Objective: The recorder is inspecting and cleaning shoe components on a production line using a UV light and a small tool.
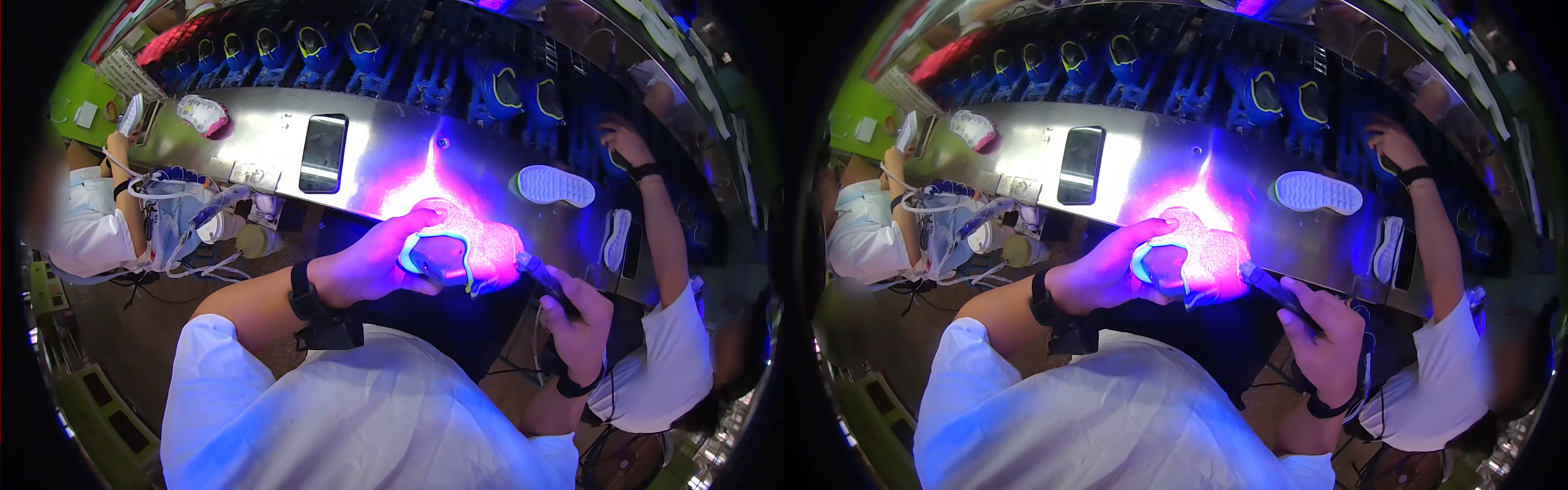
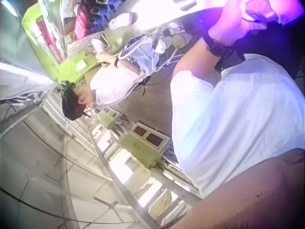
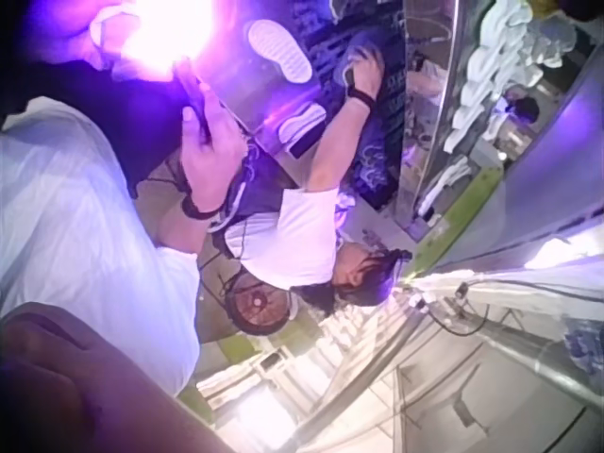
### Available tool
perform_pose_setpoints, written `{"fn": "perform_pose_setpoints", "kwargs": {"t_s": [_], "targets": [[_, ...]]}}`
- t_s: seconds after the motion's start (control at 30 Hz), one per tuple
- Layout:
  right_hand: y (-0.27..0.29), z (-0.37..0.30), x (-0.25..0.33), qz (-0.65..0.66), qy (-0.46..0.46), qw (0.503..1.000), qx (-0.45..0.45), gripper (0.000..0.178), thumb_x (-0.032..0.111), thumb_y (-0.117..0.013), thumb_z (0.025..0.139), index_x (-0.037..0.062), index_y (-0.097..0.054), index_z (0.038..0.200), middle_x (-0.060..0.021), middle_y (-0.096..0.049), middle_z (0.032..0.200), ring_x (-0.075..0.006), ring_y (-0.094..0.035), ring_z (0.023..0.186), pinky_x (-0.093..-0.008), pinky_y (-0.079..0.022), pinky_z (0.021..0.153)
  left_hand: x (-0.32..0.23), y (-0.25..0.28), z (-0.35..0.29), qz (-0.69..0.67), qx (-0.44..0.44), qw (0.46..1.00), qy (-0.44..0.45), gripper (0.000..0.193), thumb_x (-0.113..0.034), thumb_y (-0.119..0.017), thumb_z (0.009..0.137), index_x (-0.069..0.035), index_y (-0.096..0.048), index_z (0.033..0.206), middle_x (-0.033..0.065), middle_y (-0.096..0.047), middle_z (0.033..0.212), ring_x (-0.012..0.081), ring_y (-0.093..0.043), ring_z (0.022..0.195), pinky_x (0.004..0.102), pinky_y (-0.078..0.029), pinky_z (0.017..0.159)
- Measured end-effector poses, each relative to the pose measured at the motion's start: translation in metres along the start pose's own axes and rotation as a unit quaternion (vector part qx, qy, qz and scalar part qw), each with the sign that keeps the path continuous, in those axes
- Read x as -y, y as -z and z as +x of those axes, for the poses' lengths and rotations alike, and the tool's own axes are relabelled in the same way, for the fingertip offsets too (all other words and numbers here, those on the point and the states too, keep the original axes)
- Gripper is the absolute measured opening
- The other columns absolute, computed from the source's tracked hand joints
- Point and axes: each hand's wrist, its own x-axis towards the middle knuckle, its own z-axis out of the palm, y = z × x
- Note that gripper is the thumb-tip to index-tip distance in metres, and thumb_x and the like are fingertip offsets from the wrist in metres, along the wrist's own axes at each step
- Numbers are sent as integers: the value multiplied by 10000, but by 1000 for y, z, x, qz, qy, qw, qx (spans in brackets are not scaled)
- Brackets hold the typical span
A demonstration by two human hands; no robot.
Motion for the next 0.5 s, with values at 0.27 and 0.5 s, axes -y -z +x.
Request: {"fn": "perform_pose_setpoints", "kwargs": {"t_s": [0.27, 0.5], "targets": [[-6, 25, 4, -11, 46, 999, -6, 448, 22, -773, 785, 67, -717, 1227, -89, -603, 769, -184, -539, 638, -297, -438, 619, 8, 32, 11, -231, 196, 939, 164, 550, -482, -551, 1011, -78, -527, 1384, 192, -657, 1212, 297, -724, 952, 339, -646, 665], [-36, 24, 8, 41, 2, 999, -15, 424, -2, -785, 799, 24, -718, 1217, -94, -703, 912, -161, -651, 807, -289, -502, 742, 17, 51, 8, -340, 286, 860, 249, 692, -589, -515, 993, 10, -535, 1340, 279, -655, 1111, 276, -701, 767, 269, -607, 578]]}}
